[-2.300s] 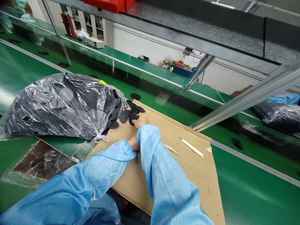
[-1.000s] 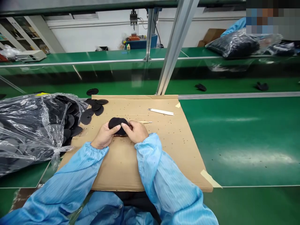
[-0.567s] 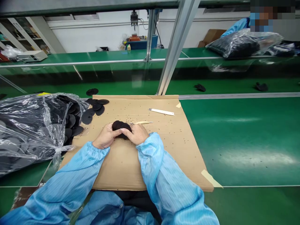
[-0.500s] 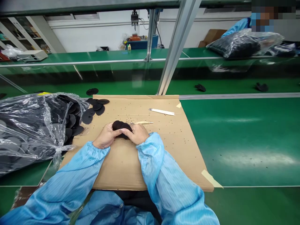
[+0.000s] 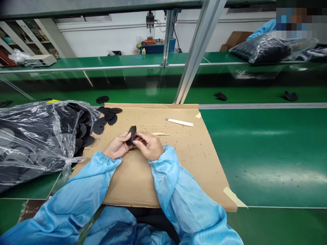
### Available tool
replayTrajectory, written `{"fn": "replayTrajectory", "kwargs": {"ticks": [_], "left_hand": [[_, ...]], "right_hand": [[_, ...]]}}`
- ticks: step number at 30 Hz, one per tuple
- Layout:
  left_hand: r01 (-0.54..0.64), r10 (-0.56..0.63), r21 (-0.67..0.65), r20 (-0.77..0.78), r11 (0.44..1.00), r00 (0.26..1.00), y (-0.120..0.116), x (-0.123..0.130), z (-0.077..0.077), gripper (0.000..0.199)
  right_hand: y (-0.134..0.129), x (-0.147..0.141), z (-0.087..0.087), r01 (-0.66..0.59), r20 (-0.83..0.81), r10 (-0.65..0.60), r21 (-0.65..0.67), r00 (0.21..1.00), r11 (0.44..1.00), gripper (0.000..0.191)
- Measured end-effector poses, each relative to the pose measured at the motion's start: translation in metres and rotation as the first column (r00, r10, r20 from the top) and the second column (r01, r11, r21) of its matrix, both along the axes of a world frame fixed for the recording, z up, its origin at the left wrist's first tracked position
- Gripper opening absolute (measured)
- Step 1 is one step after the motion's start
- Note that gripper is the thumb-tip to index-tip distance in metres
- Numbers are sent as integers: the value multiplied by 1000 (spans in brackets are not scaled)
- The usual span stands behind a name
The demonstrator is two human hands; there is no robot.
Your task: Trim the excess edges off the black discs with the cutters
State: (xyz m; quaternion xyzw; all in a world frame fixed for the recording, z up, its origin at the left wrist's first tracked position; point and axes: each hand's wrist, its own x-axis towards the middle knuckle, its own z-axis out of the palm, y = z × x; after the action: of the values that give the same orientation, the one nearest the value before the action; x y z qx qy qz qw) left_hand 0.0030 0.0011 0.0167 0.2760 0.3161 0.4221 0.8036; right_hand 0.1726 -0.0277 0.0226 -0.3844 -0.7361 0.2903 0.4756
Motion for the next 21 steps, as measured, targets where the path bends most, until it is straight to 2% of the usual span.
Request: {"fn": "replayTrajectory", "kwargs": {"ticks": [3,6,11,14,17,21], "left_hand": [[18,-18,5,-14,1000,1000,-3,1,2,19],[31,-31,19,-15,999,999,-5,2,4,26],[36,-35,39,-38,999,999,-7,4,4,33],[30,-27,54,-55,998,998,-8,5,2,36],[14,-11,64,-59,998,998,-9,6,2,38],[-78,83,83,-49,993,995,-7,10,2,33]], "right_hand": [[-1,-3,-1,38,40,-41,82,998,996,22],[-1,-6,-3,69,80,-83,156,993,985,22],[0,-6,-5,99,141,-154,335,978,937,21],[0,-6,-6,106,171,-187,398,967,911,20],[-1,-8,-6,121,201,-214,393,956,911,19],[-1,-10,-5,207,146,-252,265,957,942,20]]}}
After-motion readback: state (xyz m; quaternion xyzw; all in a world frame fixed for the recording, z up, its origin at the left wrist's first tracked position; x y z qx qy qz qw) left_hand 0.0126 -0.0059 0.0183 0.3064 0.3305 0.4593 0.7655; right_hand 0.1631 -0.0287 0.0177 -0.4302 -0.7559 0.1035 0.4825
